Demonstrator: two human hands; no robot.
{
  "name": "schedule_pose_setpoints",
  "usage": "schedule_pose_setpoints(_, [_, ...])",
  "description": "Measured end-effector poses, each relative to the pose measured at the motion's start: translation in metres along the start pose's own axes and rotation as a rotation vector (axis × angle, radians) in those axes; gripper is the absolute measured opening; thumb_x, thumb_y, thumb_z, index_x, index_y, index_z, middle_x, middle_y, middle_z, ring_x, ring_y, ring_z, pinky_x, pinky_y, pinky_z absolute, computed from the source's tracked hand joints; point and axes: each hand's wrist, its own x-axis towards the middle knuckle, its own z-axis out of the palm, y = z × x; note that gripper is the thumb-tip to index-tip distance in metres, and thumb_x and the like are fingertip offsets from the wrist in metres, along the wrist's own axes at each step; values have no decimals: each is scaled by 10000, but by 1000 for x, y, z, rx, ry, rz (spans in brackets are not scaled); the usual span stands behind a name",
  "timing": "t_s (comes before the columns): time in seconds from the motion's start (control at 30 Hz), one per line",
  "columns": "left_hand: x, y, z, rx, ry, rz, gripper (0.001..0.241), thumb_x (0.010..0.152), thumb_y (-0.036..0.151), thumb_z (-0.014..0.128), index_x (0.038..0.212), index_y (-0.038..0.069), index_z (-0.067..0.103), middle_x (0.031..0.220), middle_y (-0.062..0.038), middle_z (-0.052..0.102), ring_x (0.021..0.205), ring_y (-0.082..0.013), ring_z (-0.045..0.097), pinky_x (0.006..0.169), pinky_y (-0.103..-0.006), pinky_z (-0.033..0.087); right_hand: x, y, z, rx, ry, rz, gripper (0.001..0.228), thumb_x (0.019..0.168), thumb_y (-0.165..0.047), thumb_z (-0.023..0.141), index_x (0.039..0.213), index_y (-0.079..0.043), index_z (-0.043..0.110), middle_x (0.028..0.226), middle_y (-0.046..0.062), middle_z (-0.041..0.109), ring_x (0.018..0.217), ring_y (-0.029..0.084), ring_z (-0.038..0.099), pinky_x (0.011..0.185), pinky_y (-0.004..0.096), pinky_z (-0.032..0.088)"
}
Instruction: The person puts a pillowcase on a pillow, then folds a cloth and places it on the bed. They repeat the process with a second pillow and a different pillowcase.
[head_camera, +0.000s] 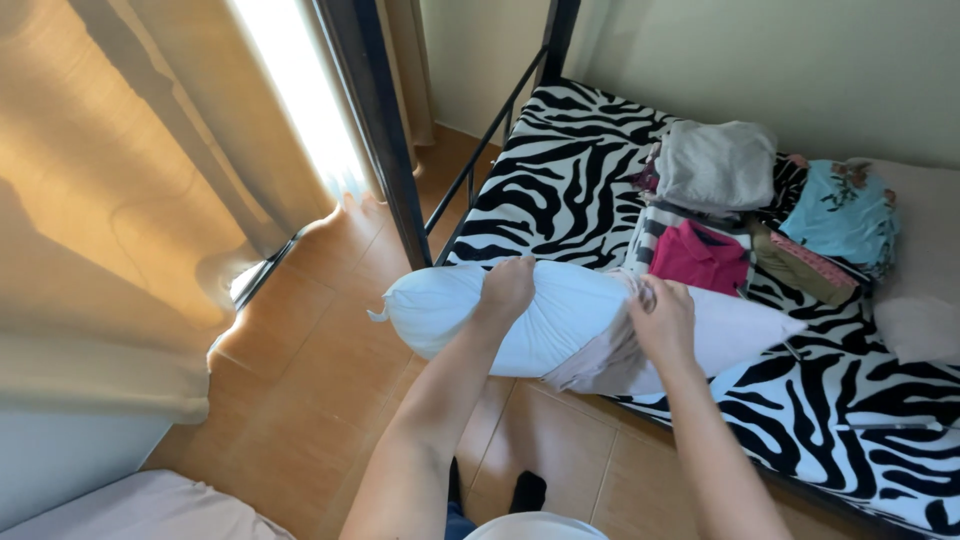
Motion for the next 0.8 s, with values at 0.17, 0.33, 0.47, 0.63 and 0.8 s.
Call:
schedule_pose_setpoints(0.17, [-1, -17, 12, 34, 10, 73, 165, 897, 51, 541, 1008, 54, 663, 993, -142, 718, 1018, -343, 669, 833, -491, 545, -11, -19, 7, -57, -66, 191, 759, 788, -438, 815, 1402, -104, 521, 1245, 228, 540, 1071, 417, 629, 923, 459, 522])
schedule_pose_setpoints(0.33, [-19, -11, 22, 92, 188, 203, 197, 914, 64, 560, 1070, 56, 681, 1075, -106, 710, 1060, -306, 652, 921, -459, 495, 6, 0, 32, -78, -152, 269, 778, 786, -475, 796, 1345, -26, 495, 1257, 246, 546, 1085, 434, 627, 926, 465, 530])
schedule_pose_setpoints(0.47, [-32, 45, 29, 29, 162, 299, 403, 869, 129, 607, 1260, 38, 644, 1319, -138, 601, 1280, -321, 523, 1138, -518, 332, 23, 48, 69, -165, -223, 247, 685, 755, -377, 791, 1249, 39, 562, 1142, 271, 626, 1038, 446, 658, 925, 474, 543])
schedule_pose_setpoints(0.63, [-47, 96, 58, 128, 72, 288, 579, 782, 263, 676, 1302, 20, 601, 1316, -169, 556, 1310, -340, 464, 1139, -556, 259, 16, 83, 80, 38, -246, 327, 543, 741, -248, 754, 1192, 38, 657, 1024, 209, 705, 983, 374, 696, 899, 456, 552])
schedule_pose_setpoints(0.8, [-69, 70, 67, 36, 251, 389, 253, 918, 310, 670, 1035, 87, 646, 965, -89, 623, 1033, -313, 577, 1018, -483, 424, -13, 238, 161, 1277, -366, 585, 688, 803, -13, 623, 1486, -14, 541, 927, 68, 619, 805, 213, 599, 734, 398, 507])
